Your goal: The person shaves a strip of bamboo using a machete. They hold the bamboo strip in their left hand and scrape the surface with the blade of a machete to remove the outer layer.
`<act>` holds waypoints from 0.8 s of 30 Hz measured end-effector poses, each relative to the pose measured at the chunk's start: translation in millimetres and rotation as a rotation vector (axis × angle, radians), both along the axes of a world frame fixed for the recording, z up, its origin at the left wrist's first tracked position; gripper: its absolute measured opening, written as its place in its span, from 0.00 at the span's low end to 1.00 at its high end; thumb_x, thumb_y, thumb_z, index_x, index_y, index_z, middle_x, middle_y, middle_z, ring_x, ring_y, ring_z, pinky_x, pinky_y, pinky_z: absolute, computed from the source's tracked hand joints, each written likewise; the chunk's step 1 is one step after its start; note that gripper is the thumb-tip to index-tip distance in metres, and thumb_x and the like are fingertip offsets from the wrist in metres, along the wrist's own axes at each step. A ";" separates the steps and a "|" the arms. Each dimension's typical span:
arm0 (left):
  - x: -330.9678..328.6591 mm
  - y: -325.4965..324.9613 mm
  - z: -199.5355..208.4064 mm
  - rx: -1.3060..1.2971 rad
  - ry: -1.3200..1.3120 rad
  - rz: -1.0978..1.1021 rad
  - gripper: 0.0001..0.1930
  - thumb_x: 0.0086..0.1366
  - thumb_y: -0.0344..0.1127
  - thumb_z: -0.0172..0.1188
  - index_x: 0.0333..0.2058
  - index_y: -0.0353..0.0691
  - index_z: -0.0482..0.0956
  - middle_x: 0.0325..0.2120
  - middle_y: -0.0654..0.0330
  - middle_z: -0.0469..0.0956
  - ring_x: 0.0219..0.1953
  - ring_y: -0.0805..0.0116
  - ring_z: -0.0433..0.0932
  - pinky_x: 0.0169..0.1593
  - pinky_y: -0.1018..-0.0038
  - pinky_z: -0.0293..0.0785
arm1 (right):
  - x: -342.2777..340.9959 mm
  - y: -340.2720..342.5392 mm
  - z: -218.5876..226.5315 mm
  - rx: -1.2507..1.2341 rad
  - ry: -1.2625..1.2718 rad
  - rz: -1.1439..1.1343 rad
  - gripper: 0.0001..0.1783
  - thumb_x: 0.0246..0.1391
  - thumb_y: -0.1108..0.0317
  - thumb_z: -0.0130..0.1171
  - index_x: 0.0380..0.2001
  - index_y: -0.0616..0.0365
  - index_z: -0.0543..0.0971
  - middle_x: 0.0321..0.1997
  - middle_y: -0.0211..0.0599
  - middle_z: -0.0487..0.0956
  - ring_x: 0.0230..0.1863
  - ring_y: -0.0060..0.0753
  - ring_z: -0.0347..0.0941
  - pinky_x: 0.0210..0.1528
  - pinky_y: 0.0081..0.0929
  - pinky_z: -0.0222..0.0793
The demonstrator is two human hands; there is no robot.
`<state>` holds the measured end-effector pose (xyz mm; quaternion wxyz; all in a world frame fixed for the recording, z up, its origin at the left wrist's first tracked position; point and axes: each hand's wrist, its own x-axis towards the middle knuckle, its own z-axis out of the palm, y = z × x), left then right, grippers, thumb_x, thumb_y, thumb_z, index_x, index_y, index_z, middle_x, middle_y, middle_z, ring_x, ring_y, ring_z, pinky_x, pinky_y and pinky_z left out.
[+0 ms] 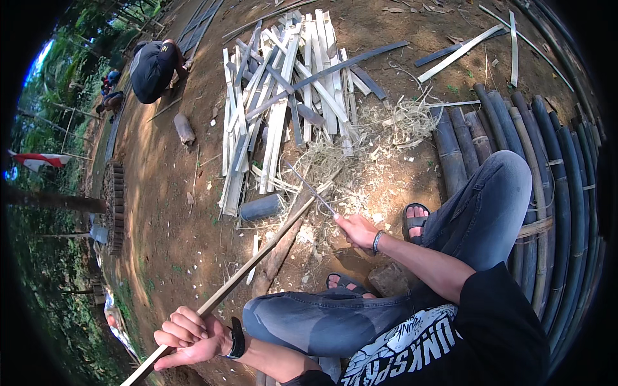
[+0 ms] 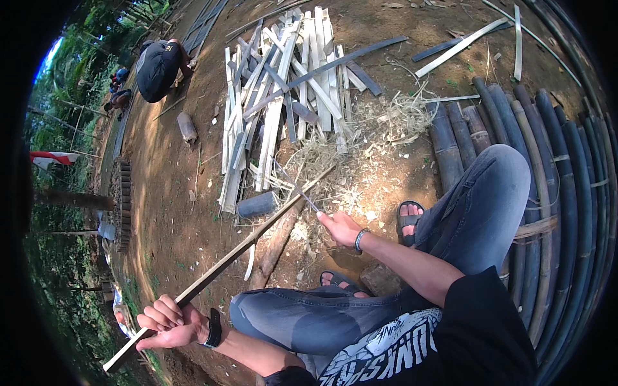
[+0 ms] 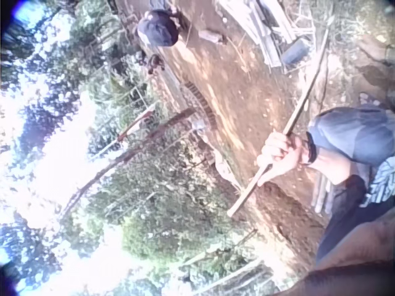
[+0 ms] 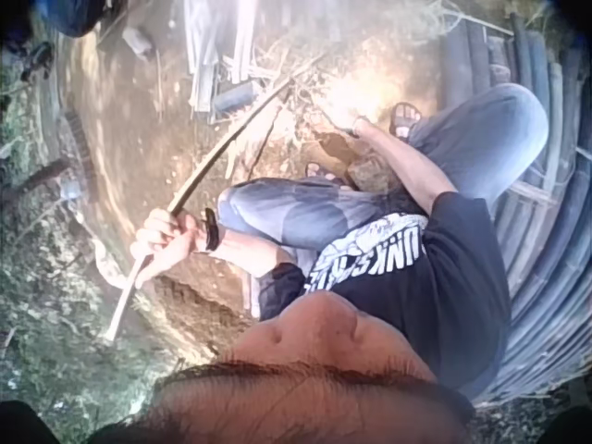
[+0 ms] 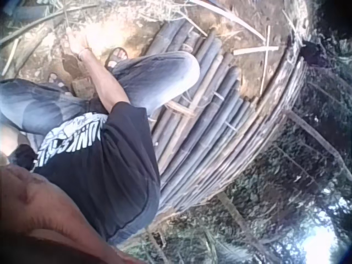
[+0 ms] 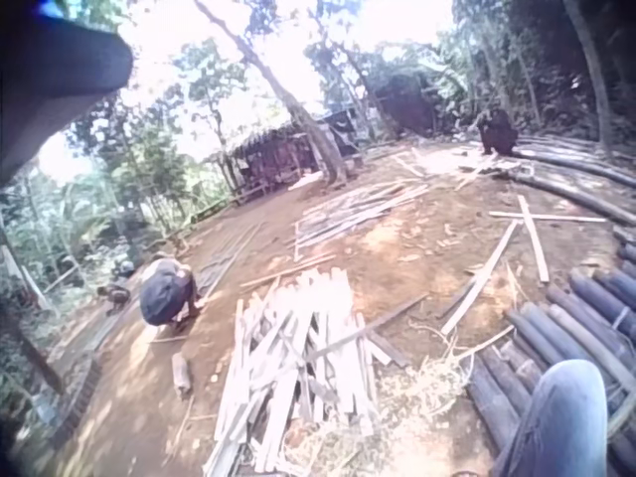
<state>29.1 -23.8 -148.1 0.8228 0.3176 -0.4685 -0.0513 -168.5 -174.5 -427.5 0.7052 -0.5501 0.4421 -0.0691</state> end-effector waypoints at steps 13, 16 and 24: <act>6.4 -14.5 12.4 0.060 0.058 0.119 0.30 0.65 0.66 0.33 0.16 0.46 0.53 0.08 0.69 0.50 0.08 0.79 0.47 0.13 0.82 0.44 | -0.6 6.4 -16.1 -0.173 -0.028 0.103 0.39 0.56 0.32 0.40 0.07 0.56 0.64 0.08 0.31 0.63 0.13 0.26 0.59 0.17 0.37 0.56; 7.0 -22.7 8.8 0.063 0.101 0.135 0.30 0.65 0.65 0.34 0.15 0.47 0.53 0.08 0.70 0.50 0.08 0.80 0.47 0.13 0.83 0.45 | -3.6 -23.0 -61.2 -0.138 0.151 -0.101 0.39 0.56 0.35 0.41 0.06 0.58 0.64 0.08 0.33 0.64 0.13 0.27 0.62 0.18 0.36 0.58; 38.1 -8.5 3.9 0.069 -0.036 -0.106 0.29 0.66 0.64 0.35 0.20 0.43 0.56 0.10 0.69 0.52 0.11 0.78 0.49 0.16 0.82 0.48 | -3.1 -13.8 -53.0 -0.189 0.075 0.079 0.41 0.56 0.33 0.39 0.07 0.61 0.67 0.07 0.35 0.61 0.12 0.32 0.60 0.20 0.40 0.59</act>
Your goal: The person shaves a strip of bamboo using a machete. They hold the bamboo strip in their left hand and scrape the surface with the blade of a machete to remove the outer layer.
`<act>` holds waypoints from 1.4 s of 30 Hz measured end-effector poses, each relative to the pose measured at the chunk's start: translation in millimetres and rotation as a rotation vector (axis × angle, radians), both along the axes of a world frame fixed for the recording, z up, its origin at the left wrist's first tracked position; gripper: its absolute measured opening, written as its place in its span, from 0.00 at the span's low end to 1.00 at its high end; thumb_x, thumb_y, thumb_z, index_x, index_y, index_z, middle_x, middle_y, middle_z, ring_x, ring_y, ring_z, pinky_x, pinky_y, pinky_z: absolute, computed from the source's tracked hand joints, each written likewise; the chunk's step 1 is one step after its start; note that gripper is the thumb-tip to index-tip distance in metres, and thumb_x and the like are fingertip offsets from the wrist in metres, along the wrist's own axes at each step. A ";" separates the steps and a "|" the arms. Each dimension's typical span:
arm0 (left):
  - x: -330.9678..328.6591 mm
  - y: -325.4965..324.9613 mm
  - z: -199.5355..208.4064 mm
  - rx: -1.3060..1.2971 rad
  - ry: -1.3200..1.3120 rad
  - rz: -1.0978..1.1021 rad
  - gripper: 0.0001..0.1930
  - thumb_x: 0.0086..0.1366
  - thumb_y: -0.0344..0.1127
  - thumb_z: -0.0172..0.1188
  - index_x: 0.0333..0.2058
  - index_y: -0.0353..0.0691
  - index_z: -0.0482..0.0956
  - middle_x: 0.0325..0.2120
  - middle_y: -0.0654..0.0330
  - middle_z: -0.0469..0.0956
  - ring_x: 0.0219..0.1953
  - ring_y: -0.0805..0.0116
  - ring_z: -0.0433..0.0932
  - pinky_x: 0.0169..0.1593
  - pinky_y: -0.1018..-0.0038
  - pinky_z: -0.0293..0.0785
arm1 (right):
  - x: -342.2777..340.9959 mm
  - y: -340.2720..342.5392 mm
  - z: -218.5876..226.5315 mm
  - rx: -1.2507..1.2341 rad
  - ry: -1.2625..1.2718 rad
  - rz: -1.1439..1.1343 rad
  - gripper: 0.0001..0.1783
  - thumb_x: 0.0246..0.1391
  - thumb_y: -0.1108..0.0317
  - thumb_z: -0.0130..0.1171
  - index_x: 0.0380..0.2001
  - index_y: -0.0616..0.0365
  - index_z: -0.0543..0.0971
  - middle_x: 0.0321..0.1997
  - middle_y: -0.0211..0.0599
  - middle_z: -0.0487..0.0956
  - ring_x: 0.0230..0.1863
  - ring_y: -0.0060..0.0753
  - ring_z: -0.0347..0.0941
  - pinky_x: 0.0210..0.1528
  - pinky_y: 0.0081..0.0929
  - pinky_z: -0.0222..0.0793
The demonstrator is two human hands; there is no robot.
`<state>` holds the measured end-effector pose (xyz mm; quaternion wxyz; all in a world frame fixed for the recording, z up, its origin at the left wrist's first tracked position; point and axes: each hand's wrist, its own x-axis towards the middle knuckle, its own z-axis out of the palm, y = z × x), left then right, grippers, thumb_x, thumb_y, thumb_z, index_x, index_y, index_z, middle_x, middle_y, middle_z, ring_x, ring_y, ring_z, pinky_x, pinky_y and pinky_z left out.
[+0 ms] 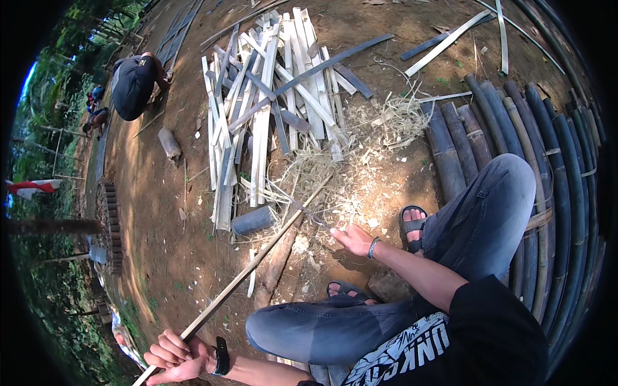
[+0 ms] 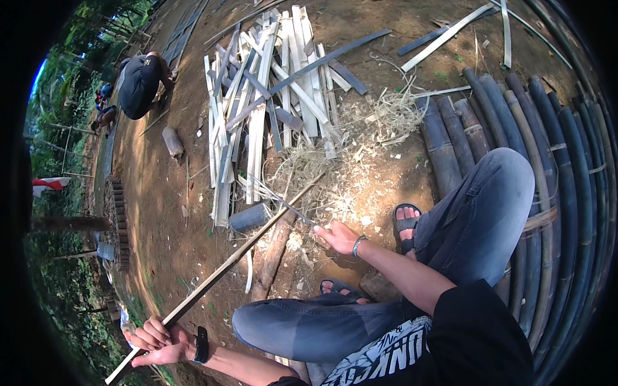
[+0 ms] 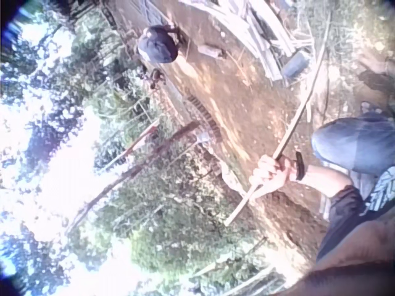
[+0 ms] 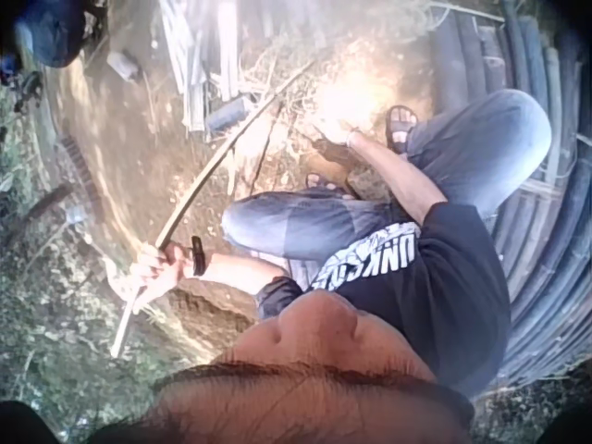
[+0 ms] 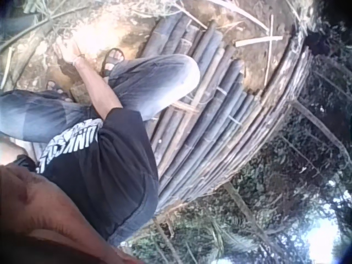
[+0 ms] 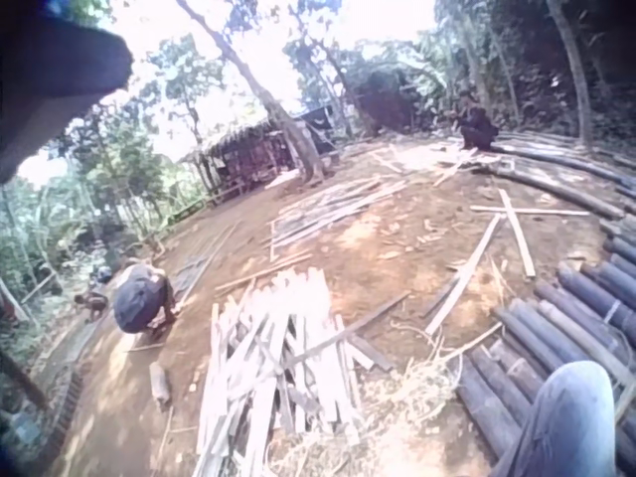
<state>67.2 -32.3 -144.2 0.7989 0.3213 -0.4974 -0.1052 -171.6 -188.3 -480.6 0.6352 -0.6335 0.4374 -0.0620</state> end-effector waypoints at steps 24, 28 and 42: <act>-2.0 -22.1 12.2 0.012 0.014 -0.066 0.28 0.66 0.62 0.39 0.16 0.46 0.53 0.10 0.70 0.50 0.11 0.80 0.47 0.16 0.83 0.44 | 32.8 34.9 123.3 0.130 -0.320 0.144 0.38 0.59 0.37 0.39 0.08 0.57 0.67 0.06 0.31 0.62 0.10 0.28 0.62 0.16 0.39 0.60; -6.3 -27.4 9.1 0.035 -0.029 -0.080 0.28 0.67 0.62 0.34 0.17 0.46 0.54 0.10 0.70 0.49 0.11 0.80 0.47 0.16 0.84 0.46 | 27.7 21.6 127.6 -0.010 -0.355 0.085 0.37 0.59 0.36 0.38 0.07 0.52 0.64 0.06 0.30 0.62 0.10 0.23 0.62 0.16 0.36 0.60; -29.7 -22.8 6.8 -0.068 0.028 0.048 0.31 0.65 0.65 0.34 0.15 0.46 0.54 0.07 0.70 0.53 0.05 0.81 0.51 0.10 0.85 0.47 | 0.3 30.7 106.6 -0.015 -0.138 0.064 0.41 0.59 0.38 0.41 0.07 0.65 0.67 0.04 0.38 0.62 0.07 0.33 0.63 0.13 0.37 0.59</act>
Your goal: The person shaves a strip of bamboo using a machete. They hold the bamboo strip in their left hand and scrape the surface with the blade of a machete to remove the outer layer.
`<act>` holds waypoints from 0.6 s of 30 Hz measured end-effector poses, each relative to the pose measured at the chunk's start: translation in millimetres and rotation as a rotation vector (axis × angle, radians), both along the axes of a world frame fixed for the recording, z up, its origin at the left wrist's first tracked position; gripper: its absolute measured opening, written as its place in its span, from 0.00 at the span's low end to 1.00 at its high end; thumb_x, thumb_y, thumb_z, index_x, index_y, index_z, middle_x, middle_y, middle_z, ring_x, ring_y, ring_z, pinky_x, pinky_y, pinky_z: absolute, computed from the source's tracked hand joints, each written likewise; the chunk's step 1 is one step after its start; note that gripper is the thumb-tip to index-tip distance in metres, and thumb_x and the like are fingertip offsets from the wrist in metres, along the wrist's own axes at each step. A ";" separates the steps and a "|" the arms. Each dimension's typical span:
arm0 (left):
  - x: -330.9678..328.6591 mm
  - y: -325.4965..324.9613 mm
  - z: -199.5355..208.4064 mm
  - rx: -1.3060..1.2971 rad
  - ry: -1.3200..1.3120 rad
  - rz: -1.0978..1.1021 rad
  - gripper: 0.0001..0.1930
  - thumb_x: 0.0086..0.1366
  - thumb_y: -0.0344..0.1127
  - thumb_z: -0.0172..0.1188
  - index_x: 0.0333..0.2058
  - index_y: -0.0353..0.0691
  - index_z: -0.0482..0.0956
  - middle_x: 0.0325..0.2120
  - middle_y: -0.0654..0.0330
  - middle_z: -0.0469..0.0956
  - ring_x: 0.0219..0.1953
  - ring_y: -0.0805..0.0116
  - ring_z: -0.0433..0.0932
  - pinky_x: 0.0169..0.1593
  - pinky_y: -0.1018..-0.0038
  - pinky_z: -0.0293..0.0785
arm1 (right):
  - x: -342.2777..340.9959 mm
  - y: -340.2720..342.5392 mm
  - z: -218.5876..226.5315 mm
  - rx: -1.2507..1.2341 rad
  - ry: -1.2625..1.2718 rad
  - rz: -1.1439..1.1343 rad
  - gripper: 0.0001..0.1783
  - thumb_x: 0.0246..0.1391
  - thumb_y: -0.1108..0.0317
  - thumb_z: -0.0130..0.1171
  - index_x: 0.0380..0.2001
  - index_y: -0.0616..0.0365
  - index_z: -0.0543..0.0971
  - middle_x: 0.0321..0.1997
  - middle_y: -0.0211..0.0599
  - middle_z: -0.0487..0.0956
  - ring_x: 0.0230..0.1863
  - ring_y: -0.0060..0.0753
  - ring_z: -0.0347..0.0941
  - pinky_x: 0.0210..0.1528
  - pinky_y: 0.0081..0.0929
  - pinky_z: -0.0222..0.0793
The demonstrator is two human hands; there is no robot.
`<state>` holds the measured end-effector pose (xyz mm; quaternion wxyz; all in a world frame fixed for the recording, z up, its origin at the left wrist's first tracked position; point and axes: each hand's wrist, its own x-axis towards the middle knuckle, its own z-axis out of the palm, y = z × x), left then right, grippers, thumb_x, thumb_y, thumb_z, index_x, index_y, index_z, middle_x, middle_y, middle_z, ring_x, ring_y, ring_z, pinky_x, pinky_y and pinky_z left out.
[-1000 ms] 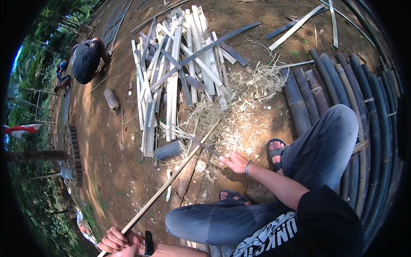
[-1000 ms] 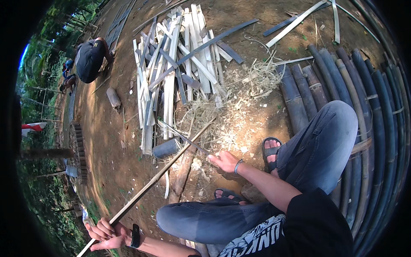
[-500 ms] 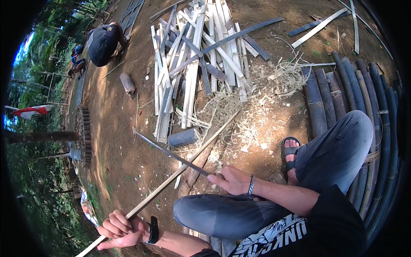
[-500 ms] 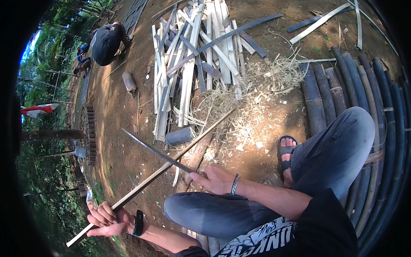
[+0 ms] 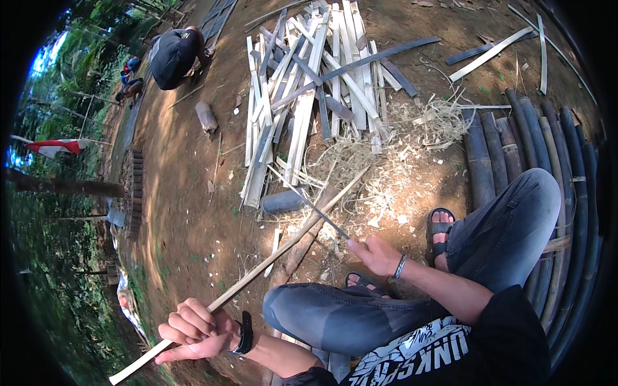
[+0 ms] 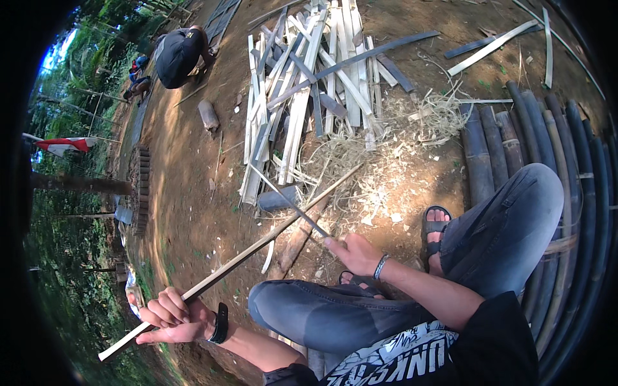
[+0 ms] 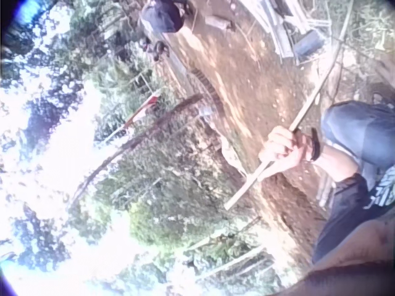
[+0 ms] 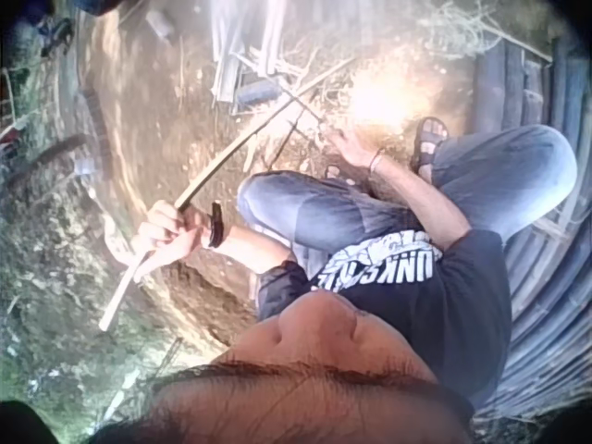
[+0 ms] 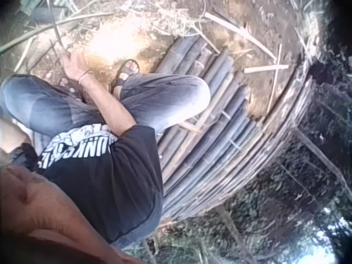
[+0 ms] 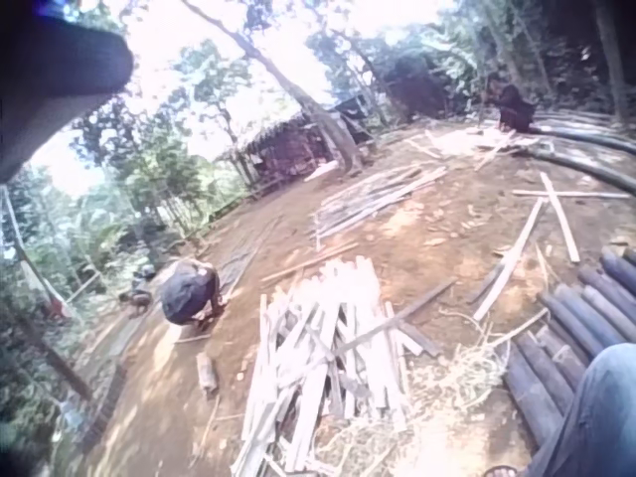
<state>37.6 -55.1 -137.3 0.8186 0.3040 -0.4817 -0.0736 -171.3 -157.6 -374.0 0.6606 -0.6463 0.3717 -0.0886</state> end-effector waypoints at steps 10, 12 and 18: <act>-4.6 10.9 -1.7 -0.027 -0.027 -0.021 0.31 0.66 0.65 0.34 0.15 0.46 0.54 0.07 0.70 0.53 0.06 0.81 0.51 0.09 0.85 0.47 | -3.1 17.4 10.7 0.105 -0.219 0.044 0.42 0.57 0.36 0.42 0.07 0.66 0.68 0.05 0.41 0.64 0.10 0.35 0.66 0.17 0.37 0.61; -1.7 11.2 -5.7 0.001 0.026 0.112 0.31 0.66 0.65 0.34 0.15 0.46 0.53 0.07 0.70 0.53 0.06 0.81 0.52 0.10 0.85 0.48 | 0.9 10.1 33.4 0.150 -0.109 0.066 0.42 0.57 0.35 0.42 0.07 0.67 0.68 0.05 0.42 0.63 0.10 0.36 0.64 0.17 0.40 0.59; -7.2 17.8 -7.2 -0.014 -0.009 0.040 0.31 0.65 0.66 0.33 0.15 0.46 0.53 0.07 0.69 0.53 0.05 0.80 0.51 0.10 0.85 0.47 | 9.3 30.2 51.1 0.028 -0.176 0.050 0.41 0.60 0.38 0.37 0.10 0.65 0.70 0.04 0.40 0.62 0.09 0.35 0.61 0.16 0.42 0.57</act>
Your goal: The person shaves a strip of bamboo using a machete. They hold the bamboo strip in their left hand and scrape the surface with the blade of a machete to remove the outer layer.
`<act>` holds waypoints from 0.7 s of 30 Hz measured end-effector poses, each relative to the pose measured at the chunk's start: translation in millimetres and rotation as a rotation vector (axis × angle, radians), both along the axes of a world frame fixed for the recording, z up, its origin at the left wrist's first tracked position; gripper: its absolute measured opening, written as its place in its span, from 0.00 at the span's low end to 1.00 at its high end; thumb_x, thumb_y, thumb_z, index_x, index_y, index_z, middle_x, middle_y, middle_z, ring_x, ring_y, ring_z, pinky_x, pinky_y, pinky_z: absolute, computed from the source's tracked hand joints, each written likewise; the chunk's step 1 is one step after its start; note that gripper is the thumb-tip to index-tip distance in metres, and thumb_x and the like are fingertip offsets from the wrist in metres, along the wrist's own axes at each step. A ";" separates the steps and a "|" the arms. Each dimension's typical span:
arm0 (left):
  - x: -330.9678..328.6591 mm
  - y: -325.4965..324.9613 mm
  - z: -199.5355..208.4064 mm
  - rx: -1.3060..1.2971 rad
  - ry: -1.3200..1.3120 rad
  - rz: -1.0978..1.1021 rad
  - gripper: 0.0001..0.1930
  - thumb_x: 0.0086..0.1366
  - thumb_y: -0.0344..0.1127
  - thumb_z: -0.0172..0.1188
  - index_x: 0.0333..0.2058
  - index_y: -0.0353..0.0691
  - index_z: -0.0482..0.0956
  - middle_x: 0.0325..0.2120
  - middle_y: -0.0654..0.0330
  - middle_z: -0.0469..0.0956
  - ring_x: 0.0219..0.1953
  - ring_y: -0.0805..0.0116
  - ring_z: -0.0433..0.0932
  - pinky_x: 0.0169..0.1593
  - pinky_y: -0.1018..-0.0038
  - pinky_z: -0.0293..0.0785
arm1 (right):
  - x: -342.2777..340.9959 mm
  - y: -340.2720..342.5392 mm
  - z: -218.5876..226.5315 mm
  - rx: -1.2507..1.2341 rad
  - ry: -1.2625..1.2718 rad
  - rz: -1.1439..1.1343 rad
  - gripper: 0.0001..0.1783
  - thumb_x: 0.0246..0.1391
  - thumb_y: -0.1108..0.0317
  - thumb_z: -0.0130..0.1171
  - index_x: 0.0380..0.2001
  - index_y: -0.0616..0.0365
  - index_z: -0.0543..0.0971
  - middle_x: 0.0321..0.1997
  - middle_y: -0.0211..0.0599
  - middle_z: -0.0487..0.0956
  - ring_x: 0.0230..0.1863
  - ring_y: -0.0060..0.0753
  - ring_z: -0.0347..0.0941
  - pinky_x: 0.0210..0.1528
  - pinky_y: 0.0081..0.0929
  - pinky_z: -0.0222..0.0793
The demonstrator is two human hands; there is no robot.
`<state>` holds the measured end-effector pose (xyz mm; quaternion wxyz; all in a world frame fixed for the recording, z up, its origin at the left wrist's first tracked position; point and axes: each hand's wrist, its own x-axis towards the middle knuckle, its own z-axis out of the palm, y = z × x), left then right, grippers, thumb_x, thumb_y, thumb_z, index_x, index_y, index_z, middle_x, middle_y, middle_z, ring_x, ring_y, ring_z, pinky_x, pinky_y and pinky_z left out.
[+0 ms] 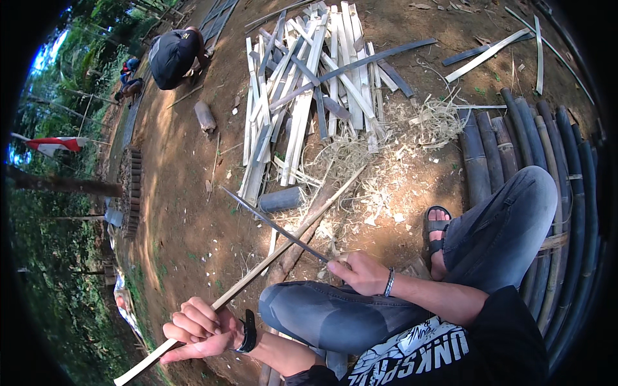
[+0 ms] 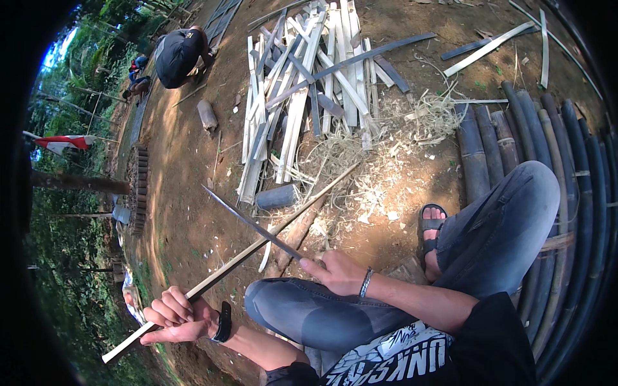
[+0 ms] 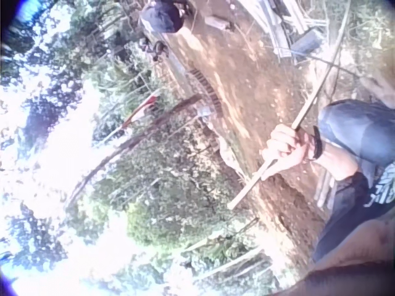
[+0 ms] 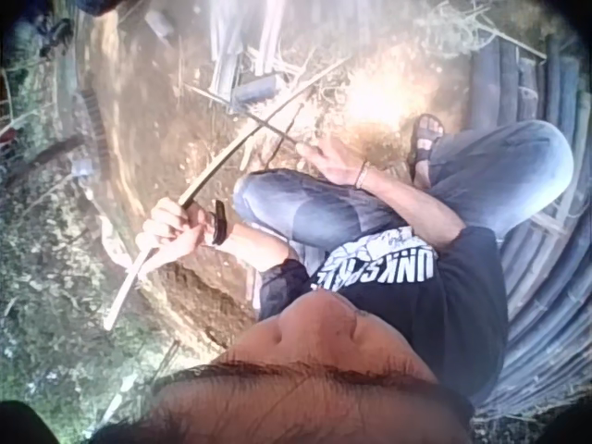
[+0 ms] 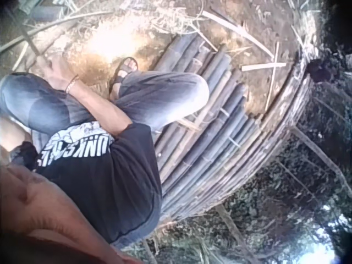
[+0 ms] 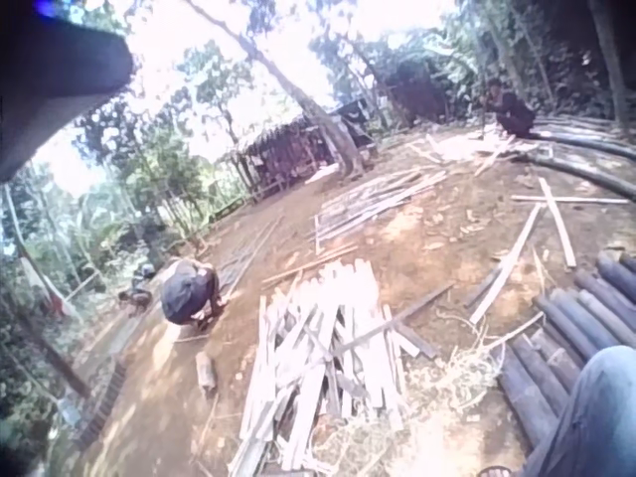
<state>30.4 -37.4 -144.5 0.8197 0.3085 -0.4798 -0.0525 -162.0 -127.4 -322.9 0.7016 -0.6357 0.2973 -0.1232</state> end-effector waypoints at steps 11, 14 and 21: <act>-5.9 -12.7 5.7 -0.025 -0.021 -0.104 0.31 0.65 0.66 0.35 0.14 0.46 0.54 0.07 0.69 0.54 0.05 0.81 0.52 0.09 0.85 0.47 | -20.2 -12.7 -38.9 -0.055 0.089 -0.043 0.39 0.60 0.38 0.38 0.08 0.61 0.67 0.06 0.35 0.65 0.09 0.29 0.63 0.16 0.37 0.60; -4.3 -11.9 5.6 -0.034 -0.006 -0.109 0.31 0.65 0.65 0.36 0.14 0.46 0.54 0.06 0.69 0.54 0.05 0.81 0.52 0.09 0.86 0.47 | -19.9 -25.3 -47.9 0.270 0.166 -0.079 0.39 0.59 0.38 0.39 0.09 0.61 0.67 0.06 0.34 0.66 0.10 0.28 0.65 0.18 0.35 0.63; 2.0 -2.0 3.5 0.031 -0.058 -0.147 0.30 0.65 0.66 0.35 0.15 0.47 0.54 0.08 0.70 0.52 0.08 0.80 0.50 0.13 0.84 0.47 | -14.1 -24.2 -68.3 0.078 0.127 -0.047 0.38 0.60 0.37 0.38 0.07 0.56 0.66 0.06 0.31 0.66 0.08 0.27 0.66 0.15 0.28 0.65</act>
